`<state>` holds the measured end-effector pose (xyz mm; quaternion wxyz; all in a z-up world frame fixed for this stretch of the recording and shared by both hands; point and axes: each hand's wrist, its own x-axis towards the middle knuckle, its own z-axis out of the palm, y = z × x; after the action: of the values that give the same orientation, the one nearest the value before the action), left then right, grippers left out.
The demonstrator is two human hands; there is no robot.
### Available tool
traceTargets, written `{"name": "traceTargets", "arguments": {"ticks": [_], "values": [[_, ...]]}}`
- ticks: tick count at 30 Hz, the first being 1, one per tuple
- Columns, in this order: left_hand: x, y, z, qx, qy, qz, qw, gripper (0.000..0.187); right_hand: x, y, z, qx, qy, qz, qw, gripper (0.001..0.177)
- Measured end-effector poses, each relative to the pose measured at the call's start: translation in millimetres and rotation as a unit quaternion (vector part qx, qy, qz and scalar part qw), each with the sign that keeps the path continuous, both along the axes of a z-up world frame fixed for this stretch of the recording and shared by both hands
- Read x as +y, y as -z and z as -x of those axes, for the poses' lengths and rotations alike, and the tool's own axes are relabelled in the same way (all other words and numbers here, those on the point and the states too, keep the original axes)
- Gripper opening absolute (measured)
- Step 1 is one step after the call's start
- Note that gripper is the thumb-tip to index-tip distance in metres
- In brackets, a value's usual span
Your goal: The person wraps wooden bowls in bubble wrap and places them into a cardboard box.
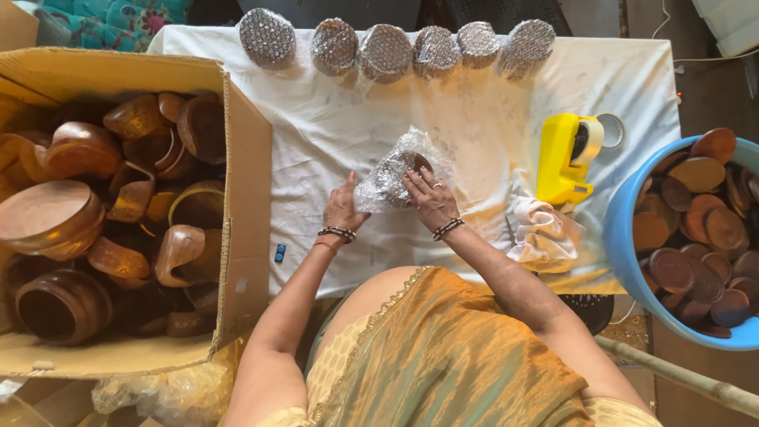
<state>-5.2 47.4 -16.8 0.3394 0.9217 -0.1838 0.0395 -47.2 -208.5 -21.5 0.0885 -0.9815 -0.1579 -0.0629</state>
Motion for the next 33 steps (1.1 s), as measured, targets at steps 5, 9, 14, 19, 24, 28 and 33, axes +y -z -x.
{"name": "traceTargets", "arguments": {"ticks": [5,9,14,19,24,28,33], "values": [[8,35,2,0.139,-0.046,-0.040,0.988,0.053,1,-4,3,-0.014,-0.001,0.005,1.000,0.058],[-2,27,-6,0.038,-0.055,-0.010,0.998,0.009,1,-7,0,-0.011,-0.010,0.003,1.000,0.058],[-39,-14,-15,-0.046,0.019,0.016,0.999,0.001,1,-8,-1,-0.004,-0.010,0.012,1.000,0.057],[-69,-1,-44,-0.050,0.091,-0.039,0.994,0.004,-1,-6,-1,-0.005,-0.020,0.002,1.000,0.054],[-83,2,-72,0.049,0.122,-0.082,0.988,0.010,0,-12,0,-0.003,-0.018,-0.012,1.000,0.060],[-94,15,-82,0.076,0.129,-0.081,0.985,0.010,-3,-8,-2,0.001,-0.015,-0.021,1.000,0.060],[-97,38,-74,0.109,0.119,-0.076,0.984,0.010,-4,-15,-1,0.008,0.000,-0.057,0.998,0.059]]}}
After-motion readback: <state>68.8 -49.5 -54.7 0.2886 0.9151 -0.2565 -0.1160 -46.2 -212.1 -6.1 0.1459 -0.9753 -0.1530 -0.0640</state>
